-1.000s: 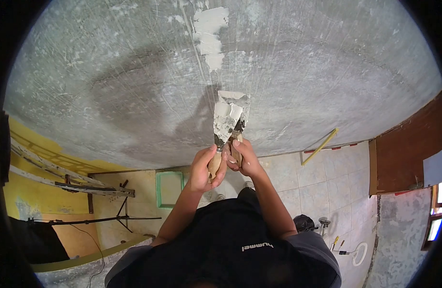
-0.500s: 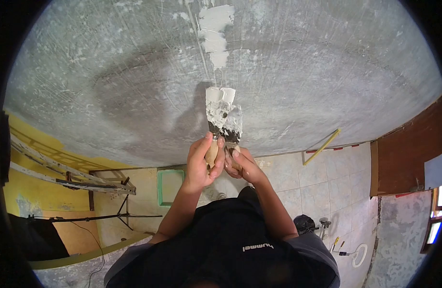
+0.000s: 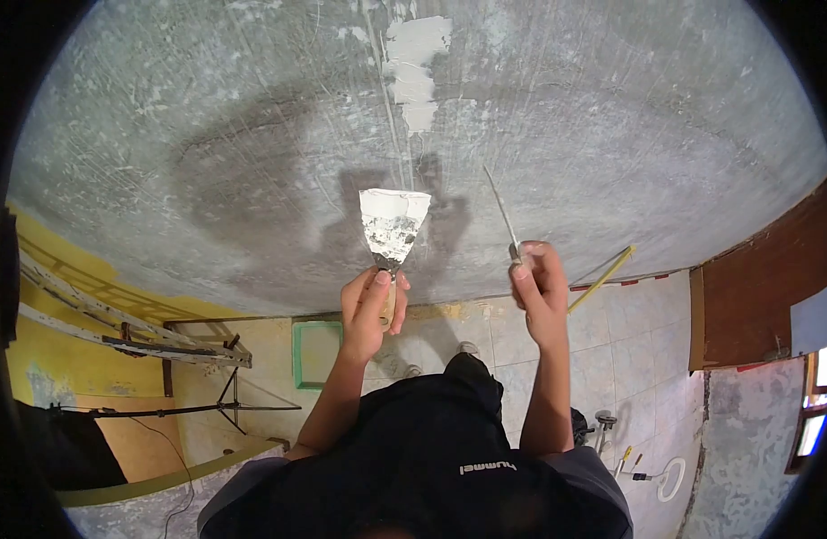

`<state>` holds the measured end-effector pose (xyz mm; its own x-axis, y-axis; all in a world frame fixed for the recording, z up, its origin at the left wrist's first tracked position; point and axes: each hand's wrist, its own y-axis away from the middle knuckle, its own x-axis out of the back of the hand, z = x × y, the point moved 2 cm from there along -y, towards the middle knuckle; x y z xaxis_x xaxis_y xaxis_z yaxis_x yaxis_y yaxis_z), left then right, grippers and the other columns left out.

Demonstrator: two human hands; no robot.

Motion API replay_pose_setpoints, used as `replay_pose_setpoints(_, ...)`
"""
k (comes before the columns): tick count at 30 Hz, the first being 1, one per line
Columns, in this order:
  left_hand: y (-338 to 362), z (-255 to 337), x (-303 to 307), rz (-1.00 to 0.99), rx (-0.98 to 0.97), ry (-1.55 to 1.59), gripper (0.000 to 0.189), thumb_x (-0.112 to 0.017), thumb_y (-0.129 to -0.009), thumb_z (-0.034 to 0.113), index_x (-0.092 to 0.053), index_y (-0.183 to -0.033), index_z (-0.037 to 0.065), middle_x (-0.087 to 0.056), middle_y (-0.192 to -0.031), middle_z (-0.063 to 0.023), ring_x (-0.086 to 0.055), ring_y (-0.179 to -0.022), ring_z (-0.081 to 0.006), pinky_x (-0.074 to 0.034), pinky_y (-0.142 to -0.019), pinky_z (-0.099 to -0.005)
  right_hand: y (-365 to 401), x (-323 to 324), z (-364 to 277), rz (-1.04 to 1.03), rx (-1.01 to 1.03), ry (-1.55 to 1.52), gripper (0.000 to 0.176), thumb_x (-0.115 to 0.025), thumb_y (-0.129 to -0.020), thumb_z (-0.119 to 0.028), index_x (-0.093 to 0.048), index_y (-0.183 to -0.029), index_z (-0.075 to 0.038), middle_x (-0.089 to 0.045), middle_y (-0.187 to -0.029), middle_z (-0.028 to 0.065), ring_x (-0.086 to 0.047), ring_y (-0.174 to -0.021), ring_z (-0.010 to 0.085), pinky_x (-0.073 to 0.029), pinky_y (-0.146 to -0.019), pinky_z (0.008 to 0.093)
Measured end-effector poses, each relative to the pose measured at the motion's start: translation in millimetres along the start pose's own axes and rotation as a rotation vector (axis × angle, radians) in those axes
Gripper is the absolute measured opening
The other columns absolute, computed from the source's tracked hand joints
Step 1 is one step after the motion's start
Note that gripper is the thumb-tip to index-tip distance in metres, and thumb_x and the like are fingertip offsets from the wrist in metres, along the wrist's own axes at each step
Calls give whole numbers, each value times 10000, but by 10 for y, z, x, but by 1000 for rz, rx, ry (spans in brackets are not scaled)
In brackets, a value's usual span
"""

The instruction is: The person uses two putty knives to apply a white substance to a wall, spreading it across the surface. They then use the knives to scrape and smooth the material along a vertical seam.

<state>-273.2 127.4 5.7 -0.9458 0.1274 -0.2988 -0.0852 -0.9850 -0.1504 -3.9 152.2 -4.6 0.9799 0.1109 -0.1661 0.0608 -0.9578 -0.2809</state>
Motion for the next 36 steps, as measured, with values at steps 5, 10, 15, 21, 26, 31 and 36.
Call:
replay_pose_setpoints(5, -16, -138, 66, 30, -70, -158, 345, -487, -1114, 265, -635, -980, -16, -534, -585, -22, -452, -470, -73, -336, -453, -255, -42, -366, -607, 136, 152, 651, 297, -824, -902, -172, -660, -1096, -18, -687, -859, 41, -608, -646, 133, -462, -565, 291)
replay_pose_setpoints(10, -19, -147, 93, 63, -179, -244, 371, -456, -1122, 287, -618, -979, -14, -540, -578, -47, -449, -446, -95, -333, -442, -264, 34, -584, -559, 179, 271, 833, 322, -856, -845, -160, -676, -1062, -2, -756, -984, 192, -761, -852, 325, -578, -736, 354)
replay_pose_setpoints(15, -55, -70, 222, 192, -103, 18, 450, -389, -1125, 385, -583, -980, 6, -535, -564, -77, -420, -388, -127, -320, -381, -273, 6, -305, -168, 252, 222, 707, 314, -861, -836, -131, -679, -1053, 4, -748, -997, 180, -739, -850, 296, -568, -757, 343)
replay_pose_setpoints(21, -106, -162, 280, 209, 11, 225, 473, -373, -1120, 422, -585, -984, 21, -504, -553, -59, -374, -350, -133, -289, -330, -276, -796, -92, -90, 171, 639, 860, 292, -853, -819, -88, -697, -1054, -14, -718, -965, 129, -717, -827, 297, -560, -724, 331)
replay_pose_setpoints(26, -149, -205, 250, 161, 1, 226, 473, -406, -1110, 430, -597, -984, 16, -532, -553, -77, -403, -355, -134, -305, -346, -277, -1393, 7, -149, 34, 776, 1010, 289, -841, -826, -98, -721, -1085, -60, -687, -936, 80, -704, -801, 273, -560, -675, 350)
replay_pose_setpoints(31, -194, -264, 240, 176, -1, 233, 470, -421, -1108, 425, -611, -989, 11, -534, -554, -79, -406, -355, -137, -304, -347, -280, -1588, 94, -202, 17, 799, 1139, 298, -850, -822, -135, -741, -1096, -93, -680, -948, 52, -708, -789, 258, -565, -662, 359)
replay_pose_setpoints(36, -209, -264, 263, 189, -15, 232, 470, -434, -1106, 421, -618, -992, 4, -541, -558, -81, -413, -362, -137, -312, -351, -283, -1575, 393, -245, -16, 704, 958, 294, -851, -818, -121, -749, -1088, -62, -688, -953, 77, -724, -827, 272, -576, -684, 350)
